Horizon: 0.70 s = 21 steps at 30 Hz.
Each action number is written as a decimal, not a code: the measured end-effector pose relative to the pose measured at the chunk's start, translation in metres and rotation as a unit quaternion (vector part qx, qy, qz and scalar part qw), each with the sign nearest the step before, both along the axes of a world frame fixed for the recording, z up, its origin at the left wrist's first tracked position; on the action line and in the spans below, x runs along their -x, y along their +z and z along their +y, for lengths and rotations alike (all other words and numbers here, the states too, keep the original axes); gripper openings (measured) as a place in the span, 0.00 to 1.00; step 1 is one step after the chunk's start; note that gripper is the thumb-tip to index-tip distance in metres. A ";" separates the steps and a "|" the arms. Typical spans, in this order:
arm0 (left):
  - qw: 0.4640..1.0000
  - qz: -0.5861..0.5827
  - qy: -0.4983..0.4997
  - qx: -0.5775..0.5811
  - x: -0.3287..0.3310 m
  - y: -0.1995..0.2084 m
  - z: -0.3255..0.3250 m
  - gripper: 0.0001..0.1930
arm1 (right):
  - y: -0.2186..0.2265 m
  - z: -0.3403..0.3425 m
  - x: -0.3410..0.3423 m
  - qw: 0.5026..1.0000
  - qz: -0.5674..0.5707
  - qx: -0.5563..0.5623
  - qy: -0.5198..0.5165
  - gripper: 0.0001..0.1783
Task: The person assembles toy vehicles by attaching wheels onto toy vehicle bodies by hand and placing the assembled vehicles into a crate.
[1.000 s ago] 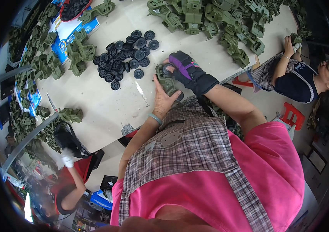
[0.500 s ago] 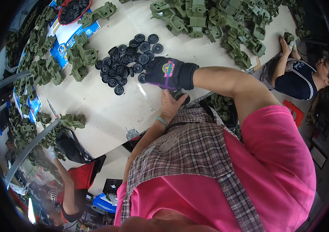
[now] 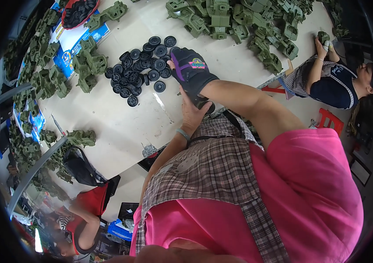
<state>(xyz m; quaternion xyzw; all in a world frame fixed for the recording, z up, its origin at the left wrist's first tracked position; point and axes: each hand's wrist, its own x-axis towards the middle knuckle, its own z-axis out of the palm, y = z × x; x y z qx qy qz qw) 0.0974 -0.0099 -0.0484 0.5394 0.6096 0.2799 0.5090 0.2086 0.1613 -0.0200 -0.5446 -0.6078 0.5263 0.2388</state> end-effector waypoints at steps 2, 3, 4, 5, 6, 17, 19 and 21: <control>0.996 -0.080 0.014 0.020 0.003 0.004 0.003 0.69 | -0.007 -0.003 -0.001 0.999 0.000 0.024 -0.046 0.13; 0.997 -0.076 0.014 0.014 0.011 0.004 0.007 0.69 | -0.013 -0.003 -0.001 0.997 0.001 0.036 -0.067 0.14; 0.980 -0.188 0.005 0.068 0.019 0.008 0.006 0.66 | -0.017 0.005 -0.018 0.962 0.139 0.205 -0.117 0.18; 0.947 -0.298 -0.006 0.123 0.029 0.011 0.006 0.63 | -0.018 -0.001 -0.039 0.966 0.155 0.177 -0.103 0.19; 0.947 -0.297 -0.006 0.124 0.043 0.018 0.005 0.63 | 0.004 -0.008 -0.051 0.969 0.172 0.153 -0.087 0.22; 0.822 -0.447 0.130 0.329 0.100 -0.025 -0.005 0.28 | 0.046 -0.045 -0.090 0.921 -0.028 0.388 0.004 0.37; 0.923 -0.180 0.209 0.267 0.125 -0.024 0.005 0.22 | 0.073 -0.036 -0.083 0.930 -0.091 0.355 0.017 0.38; 0.983 -0.055 0.140 0.109 0.114 0.004 0.017 0.21 | 0.085 -0.040 -0.086 0.960 -0.118 0.252 0.036 0.38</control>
